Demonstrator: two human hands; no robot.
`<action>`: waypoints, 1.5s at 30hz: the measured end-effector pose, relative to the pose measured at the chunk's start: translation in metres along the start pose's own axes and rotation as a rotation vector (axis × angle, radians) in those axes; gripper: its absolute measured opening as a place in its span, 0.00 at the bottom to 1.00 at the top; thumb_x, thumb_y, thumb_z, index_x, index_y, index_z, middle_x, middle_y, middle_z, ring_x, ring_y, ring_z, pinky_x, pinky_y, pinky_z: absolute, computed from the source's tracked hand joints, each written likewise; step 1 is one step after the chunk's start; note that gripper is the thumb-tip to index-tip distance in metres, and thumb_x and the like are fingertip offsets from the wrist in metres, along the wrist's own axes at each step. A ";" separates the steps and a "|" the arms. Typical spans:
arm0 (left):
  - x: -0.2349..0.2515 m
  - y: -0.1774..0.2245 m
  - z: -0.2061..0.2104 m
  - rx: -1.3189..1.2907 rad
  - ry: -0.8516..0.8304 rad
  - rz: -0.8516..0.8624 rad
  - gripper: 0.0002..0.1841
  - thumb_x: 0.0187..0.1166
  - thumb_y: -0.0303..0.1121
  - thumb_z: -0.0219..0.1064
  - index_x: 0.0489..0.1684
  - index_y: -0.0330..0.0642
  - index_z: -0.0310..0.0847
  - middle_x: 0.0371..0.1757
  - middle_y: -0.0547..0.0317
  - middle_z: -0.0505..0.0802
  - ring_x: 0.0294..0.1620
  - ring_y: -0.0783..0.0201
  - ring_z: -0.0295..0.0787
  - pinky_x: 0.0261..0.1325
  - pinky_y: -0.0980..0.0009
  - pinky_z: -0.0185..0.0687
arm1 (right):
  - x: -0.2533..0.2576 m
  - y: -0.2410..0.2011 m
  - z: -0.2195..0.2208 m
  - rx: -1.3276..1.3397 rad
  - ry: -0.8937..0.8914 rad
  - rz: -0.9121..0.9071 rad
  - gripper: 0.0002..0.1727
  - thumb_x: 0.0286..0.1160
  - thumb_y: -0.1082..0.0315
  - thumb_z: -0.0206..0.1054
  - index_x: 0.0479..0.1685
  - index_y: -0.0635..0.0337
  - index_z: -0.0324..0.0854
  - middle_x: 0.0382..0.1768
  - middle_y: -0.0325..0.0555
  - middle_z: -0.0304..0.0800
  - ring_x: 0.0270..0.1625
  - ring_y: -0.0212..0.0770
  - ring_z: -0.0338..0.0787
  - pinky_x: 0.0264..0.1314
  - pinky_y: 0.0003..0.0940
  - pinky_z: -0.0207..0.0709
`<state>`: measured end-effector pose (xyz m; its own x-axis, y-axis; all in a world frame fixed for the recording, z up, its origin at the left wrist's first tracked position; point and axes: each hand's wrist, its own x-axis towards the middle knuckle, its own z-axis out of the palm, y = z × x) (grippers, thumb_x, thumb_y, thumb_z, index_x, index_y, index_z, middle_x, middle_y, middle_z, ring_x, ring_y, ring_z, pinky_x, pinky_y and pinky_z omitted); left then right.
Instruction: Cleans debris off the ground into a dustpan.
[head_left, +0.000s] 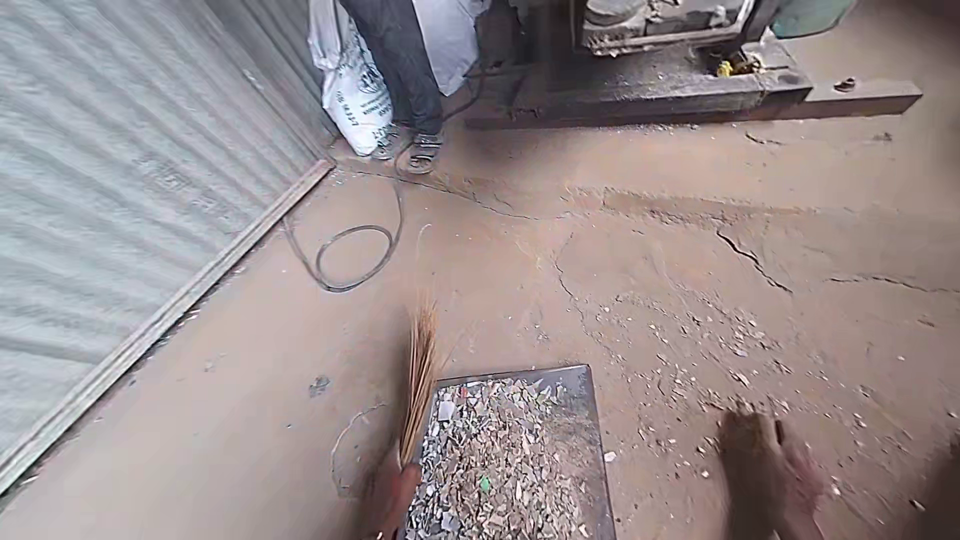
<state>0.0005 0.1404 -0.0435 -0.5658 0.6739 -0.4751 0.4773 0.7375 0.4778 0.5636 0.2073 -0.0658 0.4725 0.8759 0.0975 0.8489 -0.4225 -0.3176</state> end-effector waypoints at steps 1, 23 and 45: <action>0.000 0.001 0.000 0.009 -0.007 0.009 0.35 0.66 0.26 0.68 0.80 0.31 0.69 0.61 0.30 0.88 0.59 0.37 0.88 0.63 0.37 0.79 | 0.005 0.007 -0.001 0.020 -0.005 0.068 0.31 0.87 0.48 0.57 0.72 0.69 0.79 0.69 0.74 0.83 0.72 0.73 0.83 0.72 0.71 0.73; -0.003 -0.003 0.003 -0.026 -0.006 0.012 0.32 0.71 0.24 0.66 0.79 0.25 0.66 0.54 0.28 0.87 0.50 0.38 0.86 0.56 0.39 0.79 | -0.089 -0.122 -0.040 0.602 -0.199 -0.147 0.36 0.86 0.43 0.51 0.72 0.69 0.80 0.76 0.66 0.80 0.80 0.62 0.78 0.80 0.60 0.70; 0.002 -0.012 0.006 -0.045 0.006 0.104 0.42 0.55 0.19 0.64 0.80 0.18 0.59 0.68 0.18 0.77 0.60 0.36 0.78 0.65 0.41 0.73 | 0.036 0.017 0.027 0.223 -0.007 0.148 0.38 0.87 0.42 0.55 0.86 0.61 0.69 0.90 0.66 0.58 0.92 0.64 0.59 0.91 0.61 0.56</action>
<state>-0.0018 0.1330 -0.0548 -0.5186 0.7463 -0.4172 0.5032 0.6610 0.5567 0.5888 0.2376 -0.0936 0.5856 0.8101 0.0285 0.6970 -0.4853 -0.5279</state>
